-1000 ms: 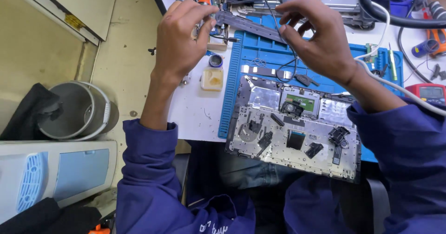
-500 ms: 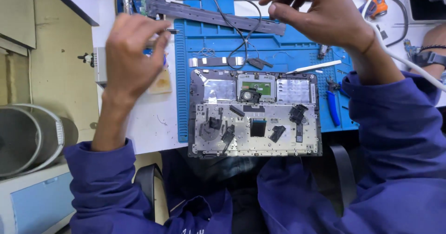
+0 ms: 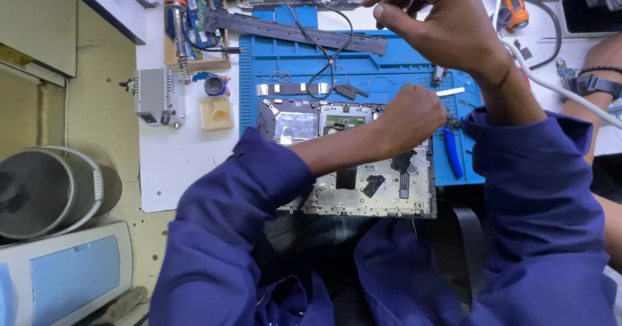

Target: The person uses a soldering iron to work on a disassembled electronic device, then uses pliers to strip the insulation from a wire. They also handle a smartphone and a multimeter during the process.

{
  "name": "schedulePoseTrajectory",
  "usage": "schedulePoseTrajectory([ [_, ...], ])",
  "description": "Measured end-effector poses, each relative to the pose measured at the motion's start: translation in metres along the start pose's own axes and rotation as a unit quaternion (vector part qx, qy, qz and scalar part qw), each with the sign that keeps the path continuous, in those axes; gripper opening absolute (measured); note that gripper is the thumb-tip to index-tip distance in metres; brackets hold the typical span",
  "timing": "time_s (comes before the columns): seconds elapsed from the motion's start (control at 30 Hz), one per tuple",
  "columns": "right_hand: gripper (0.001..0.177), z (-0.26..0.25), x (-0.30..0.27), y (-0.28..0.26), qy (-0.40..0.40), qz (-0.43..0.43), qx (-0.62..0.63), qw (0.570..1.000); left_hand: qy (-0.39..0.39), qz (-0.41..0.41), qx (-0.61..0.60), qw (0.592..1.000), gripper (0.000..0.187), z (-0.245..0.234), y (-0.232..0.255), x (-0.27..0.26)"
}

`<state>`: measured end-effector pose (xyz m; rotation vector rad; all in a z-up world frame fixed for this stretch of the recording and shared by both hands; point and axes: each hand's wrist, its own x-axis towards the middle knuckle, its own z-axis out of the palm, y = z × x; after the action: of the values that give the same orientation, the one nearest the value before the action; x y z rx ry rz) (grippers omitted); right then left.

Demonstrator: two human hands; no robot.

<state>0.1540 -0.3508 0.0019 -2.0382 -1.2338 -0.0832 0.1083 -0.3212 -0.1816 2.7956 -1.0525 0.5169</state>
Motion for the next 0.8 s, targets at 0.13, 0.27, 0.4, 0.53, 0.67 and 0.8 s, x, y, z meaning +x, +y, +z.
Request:
schedulePoseTrajectory([
  [0.13, 0.009, -0.010, -0.006, -0.001, -0.002, -0.006, -0.022, 1.000, -0.018, -0.031, 0.051, 0.998, 0.032, 0.033, 0.007, 0.024],
  [0.27, 0.008, -0.016, -0.014, 0.000, 0.010, -0.020, -0.032, 0.999, 0.048, -0.061, 0.047, 0.996, 0.032, 0.033, 0.003, 0.023],
  [0.4, 0.007, -0.014, -0.017, 0.005, 0.020, -0.003, -0.043, 0.999, 0.041, -0.073, 0.042, 0.996, 0.042, 0.042, -0.003, 0.024],
  [0.53, 0.008, -0.014, -0.013, -0.003, 0.015, -0.014, -0.038, 0.999, 0.061, -0.059, 0.063, 0.994, 0.041, 0.014, -0.002, 0.018],
  [0.67, 0.007, -0.021, -0.019, 0.000, 0.019, -0.031, -0.038, 0.999, 0.144, -0.002, 0.133, 0.981, 0.023, -0.054, -0.009, -0.019],
  [0.8, 0.006, -0.035, -0.026, -0.005, 0.033, -0.032, -0.061, 0.997, 0.103, -0.008, 0.068, 0.992, 0.008, -0.110, -0.036, -0.079],
])
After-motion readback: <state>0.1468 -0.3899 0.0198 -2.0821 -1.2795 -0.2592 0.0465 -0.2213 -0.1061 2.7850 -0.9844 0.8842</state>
